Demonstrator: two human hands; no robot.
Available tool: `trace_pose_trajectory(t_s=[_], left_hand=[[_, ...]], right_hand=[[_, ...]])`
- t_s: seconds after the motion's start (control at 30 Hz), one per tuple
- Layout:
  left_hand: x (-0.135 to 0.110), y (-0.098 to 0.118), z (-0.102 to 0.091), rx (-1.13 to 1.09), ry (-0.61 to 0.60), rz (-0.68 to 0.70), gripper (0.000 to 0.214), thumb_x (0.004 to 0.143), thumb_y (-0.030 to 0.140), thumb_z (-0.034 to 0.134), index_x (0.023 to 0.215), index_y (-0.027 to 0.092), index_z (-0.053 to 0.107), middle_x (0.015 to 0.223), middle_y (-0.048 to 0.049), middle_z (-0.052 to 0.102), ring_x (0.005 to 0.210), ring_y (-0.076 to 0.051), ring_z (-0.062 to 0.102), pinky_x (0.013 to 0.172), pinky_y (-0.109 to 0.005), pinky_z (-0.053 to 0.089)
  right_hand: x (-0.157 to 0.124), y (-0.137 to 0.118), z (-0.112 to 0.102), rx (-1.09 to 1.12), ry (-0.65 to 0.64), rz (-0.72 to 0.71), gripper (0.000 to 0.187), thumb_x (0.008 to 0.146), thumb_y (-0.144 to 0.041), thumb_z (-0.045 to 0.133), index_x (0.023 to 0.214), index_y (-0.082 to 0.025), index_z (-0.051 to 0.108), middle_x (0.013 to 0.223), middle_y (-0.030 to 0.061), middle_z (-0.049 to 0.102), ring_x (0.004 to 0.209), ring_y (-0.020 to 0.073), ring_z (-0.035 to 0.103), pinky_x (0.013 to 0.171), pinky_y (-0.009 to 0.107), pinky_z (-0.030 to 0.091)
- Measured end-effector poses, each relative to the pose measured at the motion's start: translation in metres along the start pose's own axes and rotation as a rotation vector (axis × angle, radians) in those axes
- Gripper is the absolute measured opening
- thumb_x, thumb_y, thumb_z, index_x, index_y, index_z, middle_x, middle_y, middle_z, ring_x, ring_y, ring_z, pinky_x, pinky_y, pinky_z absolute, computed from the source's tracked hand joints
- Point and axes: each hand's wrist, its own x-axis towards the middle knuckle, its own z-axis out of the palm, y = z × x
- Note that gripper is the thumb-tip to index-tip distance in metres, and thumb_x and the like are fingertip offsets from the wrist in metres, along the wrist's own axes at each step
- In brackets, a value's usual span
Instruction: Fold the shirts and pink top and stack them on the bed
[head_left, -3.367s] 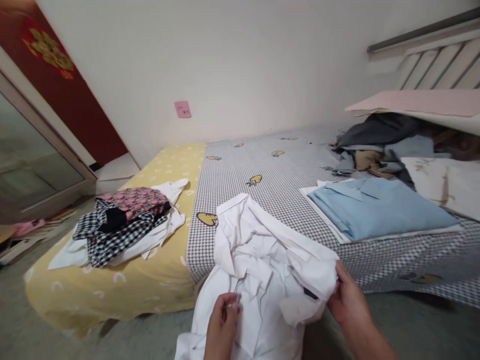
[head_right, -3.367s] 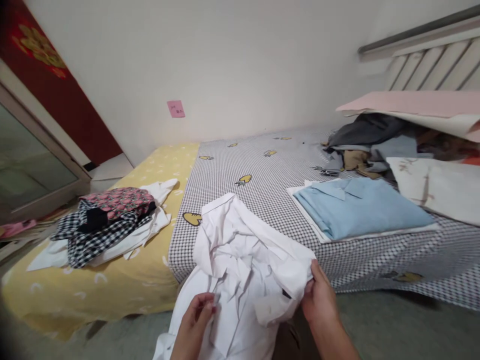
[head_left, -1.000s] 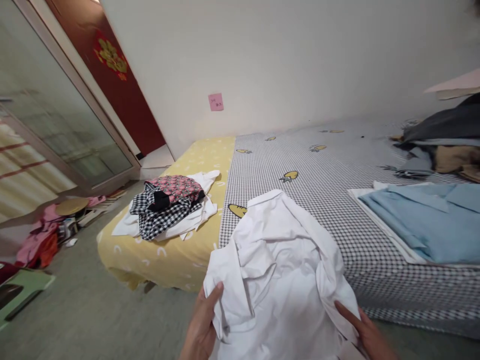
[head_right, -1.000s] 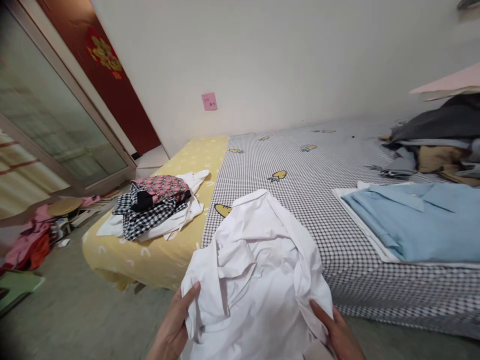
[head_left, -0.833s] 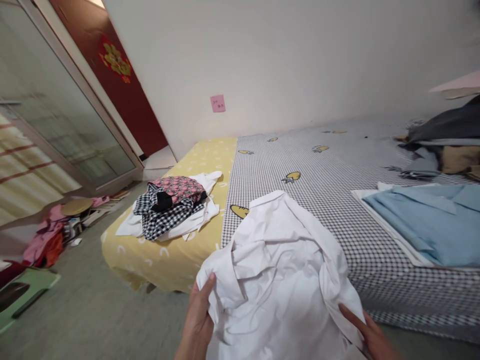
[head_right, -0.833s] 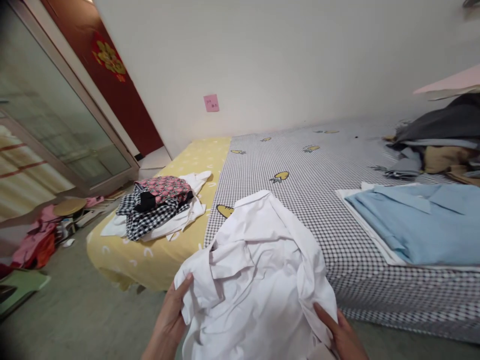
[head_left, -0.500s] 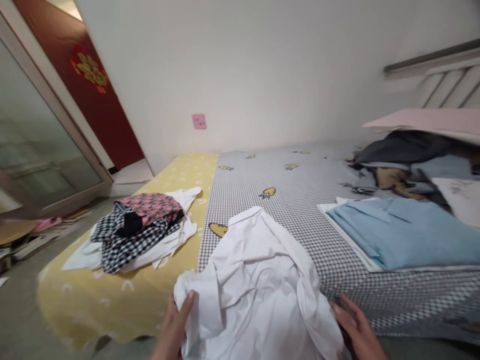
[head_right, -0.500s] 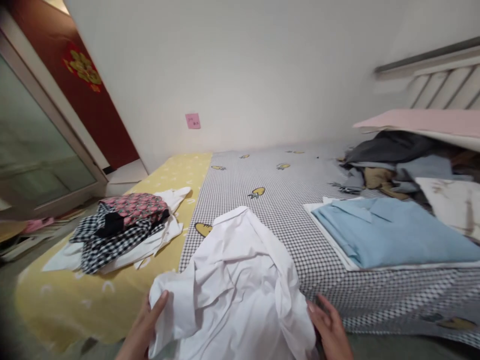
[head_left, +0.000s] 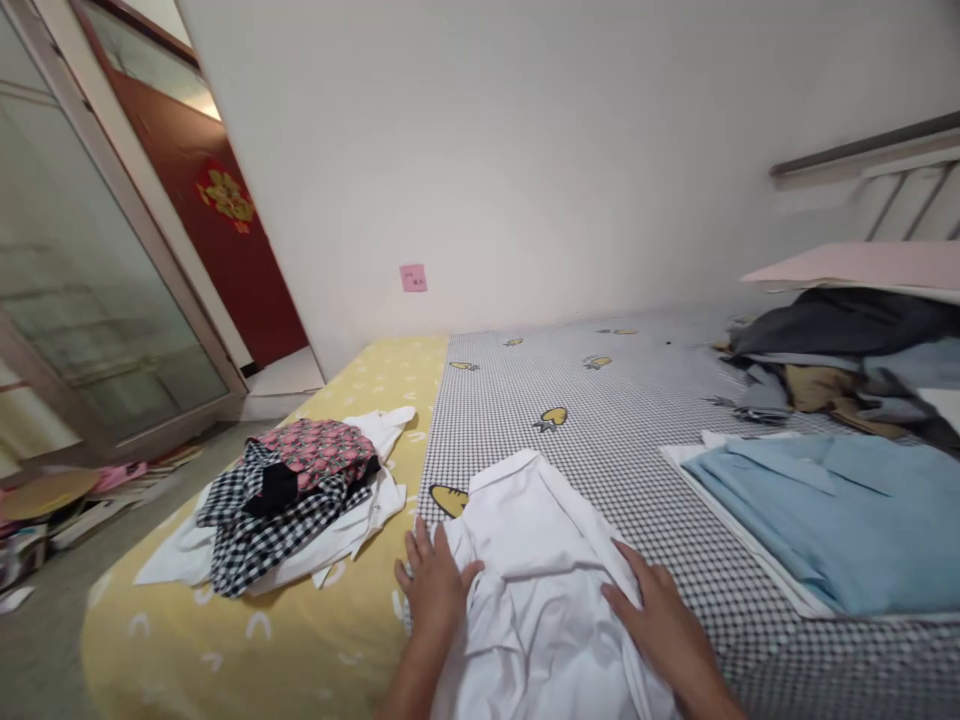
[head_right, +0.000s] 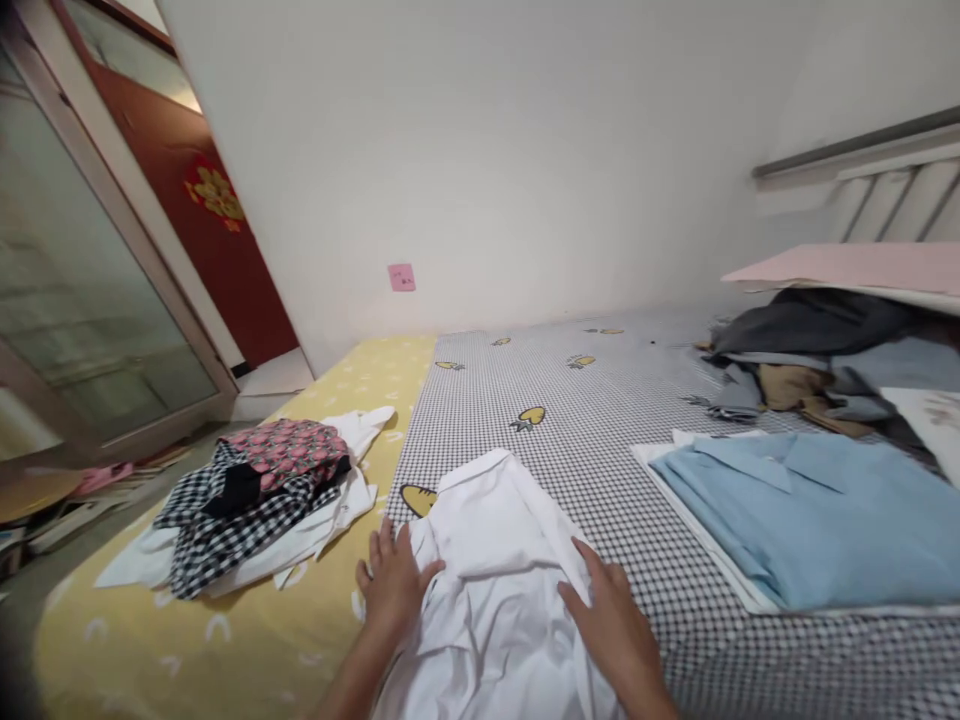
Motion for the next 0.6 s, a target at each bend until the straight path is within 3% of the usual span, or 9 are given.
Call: trace_pose_trajectory(t_s=[0.07, 0.17, 0.23, 0.3, 0.4, 0.5, 0.6], left_hand=[[0.003, -0.003, 0.010, 0.002, -0.008, 0.002, 0.064, 0.086, 0.037, 0.065, 0.143, 0.016, 0.046, 0.169, -0.0179, 0.016, 0.155, -0.039, 0.011, 0.118, -0.066, 0.018], [0.004, -0.014, 0.020, -0.161, 0.080, 0.081, 0.040, 0.084, 0.027, 0.060, 0.123, 0.017, 0.059, 0.161, -0.0190, 0.036, 0.150, -0.036, 0.029, 0.119, -0.064, 0.018], [-0.001, -0.027, 0.019, -0.408, 0.159, 0.175, 0.028, 0.082, 0.026, 0.057, 0.109, 0.019, 0.062, 0.141, -0.0186, 0.057, 0.136, -0.033, 0.048, 0.117, -0.054, 0.029], [-0.007, -0.044, 0.006, -0.653, 0.237, 0.231, 0.019, 0.080, 0.031, 0.056, 0.097, 0.023, 0.061, 0.113, -0.0136, 0.068, 0.115, -0.031, 0.061, 0.105, -0.045, 0.045], [-0.016, -0.070, -0.039, -0.741, 0.387, 0.200, 0.012, 0.077, 0.040, 0.056, 0.081, 0.028, 0.054, 0.086, -0.0061, 0.065, 0.091, -0.029, 0.063, 0.088, -0.039, 0.051], [-0.029, -0.082, -0.109, -0.643, 0.576, 0.180, 0.021, 0.077, 0.047, 0.056, 0.080, 0.027, 0.052, 0.084, -0.0049, 0.064, 0.086, -0.027, 0.062, 0.085, -0.038, 0.050], [-0.053, -0.082, -0.183, -0.644, 0.734, 0.058, 0.034, 0.072, 0.054, 0.061, 0.086, 0.024, 0.055, 0.079, -0.0020, 0.065, 0.077, -0.023, 0.061, 0.076, -0.035, 0.052]], right_hand=[[0.002, -0.002, -0.004, 0.074, 0.013, 0.011, 0.051, 0.073, -0.052, 0.051, 0.114, -0.024, 0.067, 0.112, 0.0101, 0.066, 0.098, 0.0306, 0.066, 0.087, 0.043, 0.051], [-0.001, -0.011, -0.018, 0.440, -0.043, 0.107, 0.039, 0.071, -0.051, 0.061, 0.099, -0.023, 0.066, 0.095, 0.0053, 0.074, 0.092, 0.0295, 0.070, 0.081, 0.039, 0.054], [-0.006, -0.019, -0.033, 0.746, -0.090, 0.247, 0.050, 0.065, -0.048, 0.074, 0.107, -0.022, 0.063, 0.082, 0.0023, 0.075, 0.081, 0.0289, 0.072, 0.073, 0.037, 0.056], [-0.009, -0.025, -0.051, 0.980, -0.078, 0.375, 0.069, 0.058, -0.041, 0.084, 0.119, -0.021, 0.058, 0.074, 0.0012, 0.075, 0.074, 0.0290, 0.073, 0.069, 0.038, 0.057], [-0.010, -0.035, -0.083, 1.118, -0.003, 0.443, 0.083, 0.053, -0.029, 0.087, 0.129, -0.020, 0.054, 0.073, 0.0019, 0.075, 0.072, 0.0287, 0.074, 0.069, 0.040, 0.059], [-0.010, -0.054, -0.119, 1.142, 0.061, 0.382, 0.077, 0.054, -0.023, 0.084, 0.126, -0.018, 0.059, 0.080, 0.0055, 0.077, 0.077, 0.0289, 0.074, 0.070, 0.039, 0.060], [-0.022, -0.081, -0.160, 1.078, 0.161, 0.279, 0.063, 0.061, -0.026, 0.078, 0.123, -0.022, 0.062, 0.097, 0.0075, 0.078, 0.087, 0.0277, 0.074, 0.070, 0.033, 0.059]])
